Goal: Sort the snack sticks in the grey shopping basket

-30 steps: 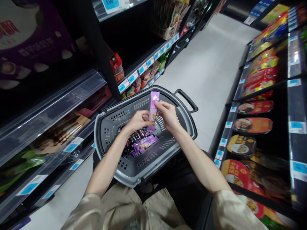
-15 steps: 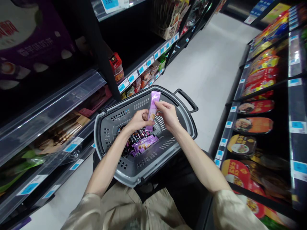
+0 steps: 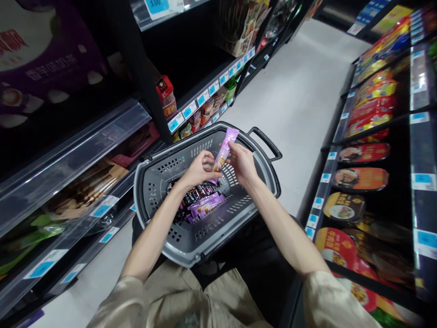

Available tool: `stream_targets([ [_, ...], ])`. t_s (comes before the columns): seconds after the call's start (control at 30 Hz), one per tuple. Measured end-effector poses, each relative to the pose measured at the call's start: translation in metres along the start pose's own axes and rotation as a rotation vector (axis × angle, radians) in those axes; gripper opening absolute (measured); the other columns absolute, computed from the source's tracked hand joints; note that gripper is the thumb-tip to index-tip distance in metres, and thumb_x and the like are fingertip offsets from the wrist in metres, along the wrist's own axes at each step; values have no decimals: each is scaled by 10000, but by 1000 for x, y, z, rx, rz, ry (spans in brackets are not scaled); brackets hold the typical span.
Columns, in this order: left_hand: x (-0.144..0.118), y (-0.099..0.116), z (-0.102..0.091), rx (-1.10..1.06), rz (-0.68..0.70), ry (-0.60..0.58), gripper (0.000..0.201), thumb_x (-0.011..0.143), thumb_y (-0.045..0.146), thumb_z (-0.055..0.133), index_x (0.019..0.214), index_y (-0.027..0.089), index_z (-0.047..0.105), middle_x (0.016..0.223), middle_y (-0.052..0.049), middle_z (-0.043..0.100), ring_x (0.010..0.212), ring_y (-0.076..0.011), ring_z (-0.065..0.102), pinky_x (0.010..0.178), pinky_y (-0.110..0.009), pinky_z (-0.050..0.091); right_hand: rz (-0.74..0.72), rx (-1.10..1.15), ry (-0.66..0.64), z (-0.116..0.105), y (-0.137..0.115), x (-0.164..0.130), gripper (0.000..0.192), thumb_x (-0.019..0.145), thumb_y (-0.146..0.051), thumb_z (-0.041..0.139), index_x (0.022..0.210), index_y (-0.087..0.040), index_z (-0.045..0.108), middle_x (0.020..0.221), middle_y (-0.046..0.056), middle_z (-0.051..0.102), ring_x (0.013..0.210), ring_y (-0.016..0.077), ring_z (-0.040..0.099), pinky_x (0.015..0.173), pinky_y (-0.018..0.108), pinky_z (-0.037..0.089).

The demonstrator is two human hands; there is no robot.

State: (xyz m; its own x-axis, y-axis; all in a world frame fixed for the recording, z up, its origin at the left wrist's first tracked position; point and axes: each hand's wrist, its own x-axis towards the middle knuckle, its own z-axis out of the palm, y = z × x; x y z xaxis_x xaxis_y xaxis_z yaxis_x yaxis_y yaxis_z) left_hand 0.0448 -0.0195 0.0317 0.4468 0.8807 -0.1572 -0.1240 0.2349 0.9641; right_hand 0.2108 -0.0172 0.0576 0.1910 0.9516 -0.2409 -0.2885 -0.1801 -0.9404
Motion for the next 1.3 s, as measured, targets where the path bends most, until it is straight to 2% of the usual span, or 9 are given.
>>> stream_targets([
  [0.1,1,-2,0,104,67,86,562,546,201,905,918,195,483,895,24,647,644,-70,582,581,-188,413,51,46,12,-1,-1,2,379,702,-554,830,857,-238,690,969,56,776,783,183,656,588,286,497],
  [0.2,1,-2,0,184,68,106,397,657,247,841,892,184,528,818,27,655,585,-64,547,536,-176,366,115,116,-5,-3,-1,3,339,698,-501,829,860,-245,677,959,37,777,820,185,669,642,293,513],
  [0.3,3,-2,1,114,74,124,356,702,258,804,960,182,572,923,-9,707,668,-90,630,616,-195,449,127,208,-30,-3,-2,4,297,671,-394,854,849,-257,660,895,-17,758,794,159,664,678,286,517],
  [0.43,5,-1,1,-22,20,25,365,775,315,747,1084,183,603,925,-47,758,861,-187,737,788,-282,544,124,213,10,-3,-2,4,380,593,-241,919,868,-264,659,770,-60,709,677,126,617,609,257,475],
  [0.6,3,3,4,-109,-76,-82,349,833,394,674,1119,195,668,956,-65,785,830,-250,764,739,-350,599,140,163,-37,-4,0,5,322,614,-242,927,825,-233,684,722,-53,684,593,99,552,544,245,422],
  [0.83,3,3,4,-130,-37,-62,369,819,455,718,1086,201,702,990,-69,786,853,-269,767,667,-350,625,123,192,-44,-6,3,5,297,638,-246,926,839,-232,707,716,-62,685,614,99,559,570,242,452],
  [1.0,8,-5,-2,-136,22,121,413,818,452,764,1113,196,628,1001,-80,760,759,-226,766,580,-299,613,71,268,3,-6,8,7,260,697,-226,898,832,-249,677,749,-69,696,665,103,620,677,254,531],
  [1.17,15,-7,-10,-198,235,396,309,823,374,779,1043,196,655,1117,-76,747,880,-174,761,767,-284,639,15,345,42,-2,11,4,294,743,-263,887,766,-251,594,769,-63,698,811,119,697,859,270,582],
  [1.3,14,-3,-10,-202,350,400,269,850,403,747,1026,200,728,1137,-82,767,1001,-204,744,857,-332,638,34,276,-21,9,13,-5,309,694,-307,920,837,-249,652,869,-30,744,868,153,721,895,316,598],
])
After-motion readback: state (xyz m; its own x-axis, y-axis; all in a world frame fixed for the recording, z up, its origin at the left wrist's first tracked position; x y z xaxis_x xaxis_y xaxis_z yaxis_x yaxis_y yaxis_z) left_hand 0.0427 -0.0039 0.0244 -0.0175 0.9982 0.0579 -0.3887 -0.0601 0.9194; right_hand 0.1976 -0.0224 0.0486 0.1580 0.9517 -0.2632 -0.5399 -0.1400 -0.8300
